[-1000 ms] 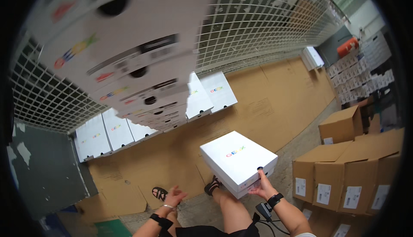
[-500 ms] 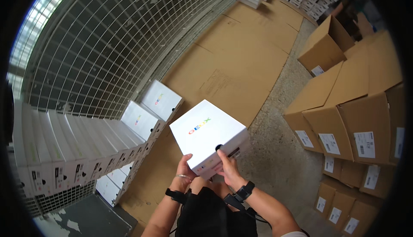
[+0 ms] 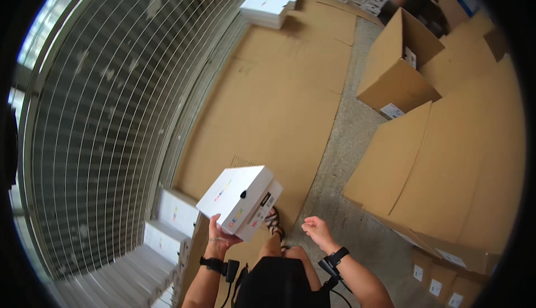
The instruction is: Organizing and stacking white Geox shoeboxes onto cardboard surfaces and into storage piles.
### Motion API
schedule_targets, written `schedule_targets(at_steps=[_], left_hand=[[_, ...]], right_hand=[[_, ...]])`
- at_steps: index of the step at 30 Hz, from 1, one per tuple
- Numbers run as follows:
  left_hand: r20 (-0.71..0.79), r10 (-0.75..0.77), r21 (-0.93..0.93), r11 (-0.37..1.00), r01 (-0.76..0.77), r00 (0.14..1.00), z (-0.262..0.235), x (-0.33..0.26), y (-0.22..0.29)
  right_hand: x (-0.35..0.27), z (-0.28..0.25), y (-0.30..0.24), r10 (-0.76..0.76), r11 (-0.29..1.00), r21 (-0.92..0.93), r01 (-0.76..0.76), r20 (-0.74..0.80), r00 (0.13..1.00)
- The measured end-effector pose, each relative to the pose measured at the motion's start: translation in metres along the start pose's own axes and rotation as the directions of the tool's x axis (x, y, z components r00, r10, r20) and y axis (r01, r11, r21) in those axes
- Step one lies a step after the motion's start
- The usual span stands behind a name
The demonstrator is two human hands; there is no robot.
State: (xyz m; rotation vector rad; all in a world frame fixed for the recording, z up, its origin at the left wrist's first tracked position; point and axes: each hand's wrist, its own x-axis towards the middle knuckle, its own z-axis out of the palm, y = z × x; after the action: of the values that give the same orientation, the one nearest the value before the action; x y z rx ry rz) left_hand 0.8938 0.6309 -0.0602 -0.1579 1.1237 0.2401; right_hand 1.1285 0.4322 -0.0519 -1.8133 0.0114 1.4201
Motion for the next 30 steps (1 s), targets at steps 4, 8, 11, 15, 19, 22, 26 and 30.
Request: schedule_targets(at_steps=[4,8,11,15,19,22,26,30], left_hand=[[-0.179,-0.047,0.097,0.993,0.065,0.983,0.058,0.039,0.036],[-0.392,0.052,0.244,0.968,0.050,0.919,0.158,0.070,0.073],[-0.374,0.038,0.224,0.973,0.051,0.927,0.229,0.094,0.111],[-0.528,0.183,0.284,0.958,-0.031,0.829,0.279,0.147,0.156],[-0.531,0.206,0.258,0.963,-0.074,0.822,0.335,0.197,0.203],[-0.499,0.359,0.369,0.911,-0.181,0.789,0.391,0.235,0.223],[-0.403,0.478,0.429,0.852,-0.301,0.780,0.468,0.293,0.265],[-0.362,0.586,0.557,0.759,-0.337,0.725,0.508,0.303,0.281]], right_hand=[[0.061,-0.064,-0.068,0.048,0.998,0.037,-0.044,-0.104,0.993],[0.134,-0.118,-0.139,0.110,0.977,0.200,-0.079,-0.147,0.983],[0.210,-0.150,-0.200,0.163,0.978,0.152,-0.142,-0.134,0.978],[0.329,-0.201,-0.298,-0.145,0.965,-0.234,0.117,-0.107,0.984],[0.438,-0.250,-0.444,-0.292,0.897,-0.381,0.224,-0.129,0.948],[0.514,-0.267,-0.522,-0.259,0.896,-0.403,0.188,-0.128,0.957],[0.628,-0.275,-0.617,-0.378,0.853,-0.423,0.305,-0.099,0.920],[0.709,-0.235,-0.666,-0.353,0.874,-0.377,0.306,-0.062,0.933]])
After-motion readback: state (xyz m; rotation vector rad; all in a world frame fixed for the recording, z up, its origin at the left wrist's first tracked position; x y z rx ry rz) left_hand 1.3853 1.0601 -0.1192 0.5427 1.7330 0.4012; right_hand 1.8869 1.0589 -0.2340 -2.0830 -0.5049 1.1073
